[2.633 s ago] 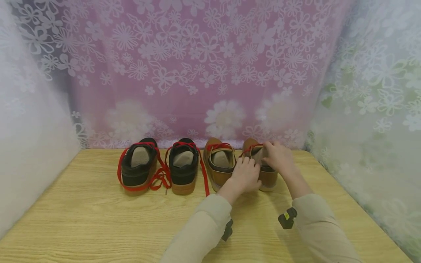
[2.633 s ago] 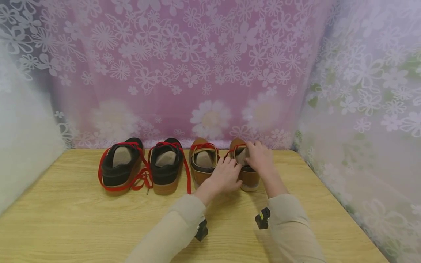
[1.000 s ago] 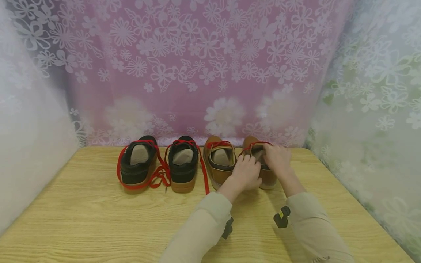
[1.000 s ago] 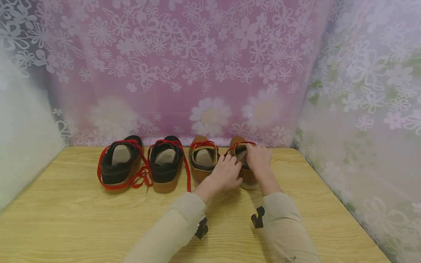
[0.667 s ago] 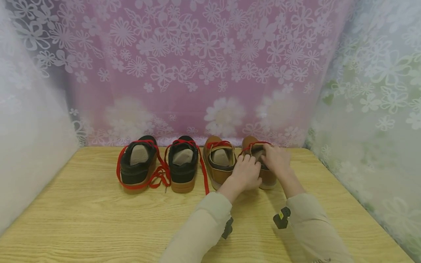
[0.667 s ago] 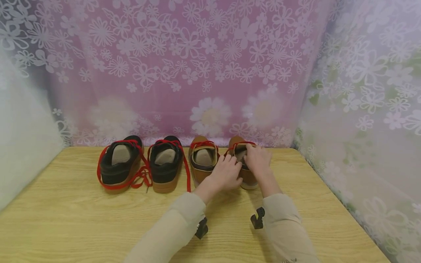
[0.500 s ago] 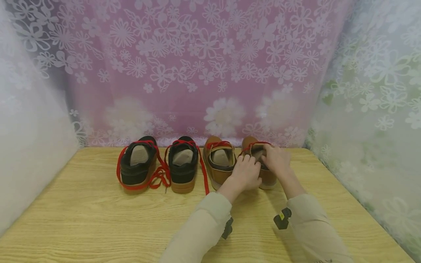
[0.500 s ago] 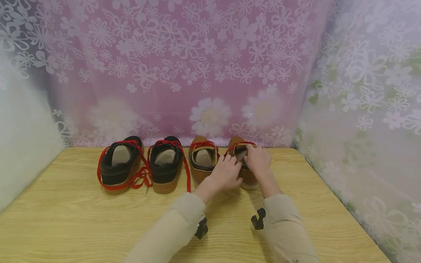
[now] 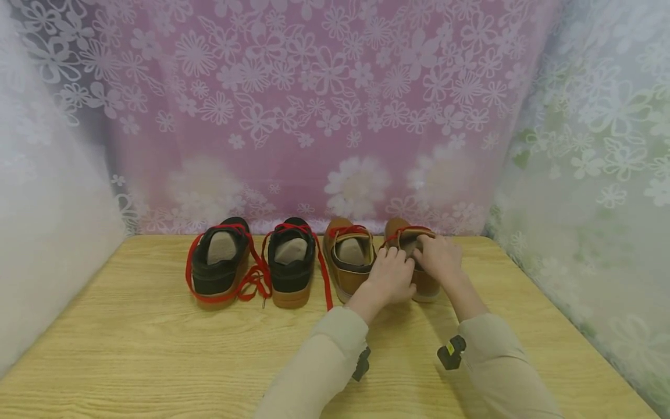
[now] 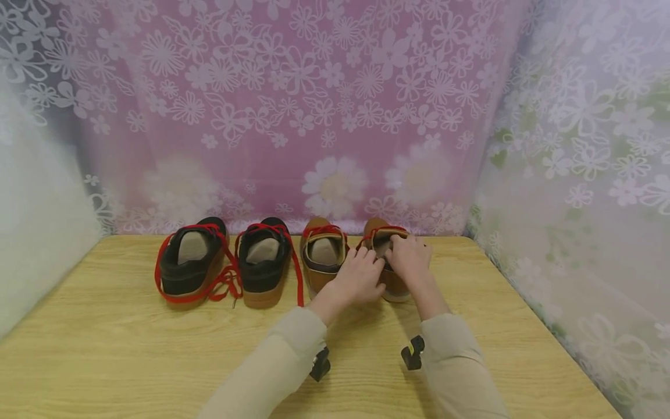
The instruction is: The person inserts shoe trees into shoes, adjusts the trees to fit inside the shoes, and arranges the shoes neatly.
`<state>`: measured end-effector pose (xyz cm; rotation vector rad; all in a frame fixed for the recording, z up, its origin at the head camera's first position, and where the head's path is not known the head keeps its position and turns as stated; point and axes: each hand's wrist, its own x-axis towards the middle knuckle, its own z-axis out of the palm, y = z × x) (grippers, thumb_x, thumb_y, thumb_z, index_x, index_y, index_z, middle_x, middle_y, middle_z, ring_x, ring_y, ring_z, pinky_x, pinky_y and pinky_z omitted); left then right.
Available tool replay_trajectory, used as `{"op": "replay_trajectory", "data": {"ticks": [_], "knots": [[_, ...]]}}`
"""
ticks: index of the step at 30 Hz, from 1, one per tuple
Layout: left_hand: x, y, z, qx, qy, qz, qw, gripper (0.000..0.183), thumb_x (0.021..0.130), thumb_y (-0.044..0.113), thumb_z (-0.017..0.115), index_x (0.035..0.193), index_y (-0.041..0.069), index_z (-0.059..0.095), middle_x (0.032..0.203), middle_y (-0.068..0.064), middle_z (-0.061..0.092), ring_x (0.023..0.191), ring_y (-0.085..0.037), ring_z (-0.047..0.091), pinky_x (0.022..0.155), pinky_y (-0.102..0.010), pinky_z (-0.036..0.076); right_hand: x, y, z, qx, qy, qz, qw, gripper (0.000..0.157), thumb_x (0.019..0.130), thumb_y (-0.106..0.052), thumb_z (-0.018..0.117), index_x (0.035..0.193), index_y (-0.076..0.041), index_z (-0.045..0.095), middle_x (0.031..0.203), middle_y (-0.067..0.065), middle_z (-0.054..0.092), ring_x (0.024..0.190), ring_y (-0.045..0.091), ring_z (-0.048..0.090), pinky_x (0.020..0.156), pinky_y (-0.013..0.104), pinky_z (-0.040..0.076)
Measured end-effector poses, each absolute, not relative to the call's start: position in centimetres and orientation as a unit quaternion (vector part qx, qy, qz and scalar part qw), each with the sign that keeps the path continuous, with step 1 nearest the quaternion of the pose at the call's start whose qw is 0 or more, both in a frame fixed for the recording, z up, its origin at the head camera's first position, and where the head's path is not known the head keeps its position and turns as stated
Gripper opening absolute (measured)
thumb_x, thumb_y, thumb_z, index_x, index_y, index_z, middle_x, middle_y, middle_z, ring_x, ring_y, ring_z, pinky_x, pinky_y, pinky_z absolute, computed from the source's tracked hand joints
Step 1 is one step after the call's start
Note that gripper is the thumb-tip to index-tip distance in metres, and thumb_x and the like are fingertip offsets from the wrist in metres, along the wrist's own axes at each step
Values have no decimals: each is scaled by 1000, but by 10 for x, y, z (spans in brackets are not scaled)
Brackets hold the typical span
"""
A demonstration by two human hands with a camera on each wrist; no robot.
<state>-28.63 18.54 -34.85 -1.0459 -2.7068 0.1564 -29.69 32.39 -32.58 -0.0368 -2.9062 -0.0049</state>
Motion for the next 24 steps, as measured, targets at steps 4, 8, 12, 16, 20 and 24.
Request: {"op": "replay_trajectory", "data": {"ticks": [4,8,12,16,20,24], "knots": [[-287,185,-349,-357,-925,55,120,47,90,51,48,125,20,53,115,2,50,106,-18,41,93,-36,30,-298,323,-327,-7,-993,-2,115,37,92,-30,55,118,-3,59,102,26,59,90,44,55,72,58,43],[-288,186,-350,-352,-927,61,114,48,90,52,47,128,21,52,117,2,50,109,-18,40,94,-36,29,-297,325,-327,1,-994,2,108,38,94,-29,53,119,-2,58,109,28,57,97,46,52,76,60,41],[-286,189,-349,-344,-931,61,103,50,91,54,46,128,22,51,118,2,49,111,-18,40,93,-36,29,-295,326,-327,10,-994,8,106,37,95,-29,51,121,-2,56,111,28,54,99,46,50,76,59,41],[-284,189,-348,-338,-934,56,102,50,90,55,46,126,22,51,118,1,50,111,-18,41,91,-35,30,-295,329,-327,18,-994,10,107,37,95,-30,50,120,-3,57,112,28,53,97,44,51,74,57,43],[-283,190,-347,-343,-931,50,111,46,91,54,45,120,20,55,114,2,52,109,-18,43,89,-35,32,-295,336,-327,32,-992,32,117,36,95,-27,50,118,-1,58,113,29,55,95,43,54,73,53,46],[-281,190,-341,-360,-925,39,118,41,92,53,43,110,20,58,109,2,53,106,-18,44,88,-35,33,-293,342,-327,35,-984,74,158,32,94,-21,50,108,4,63,103,27,60,83,39,58,66,47,48]]}}
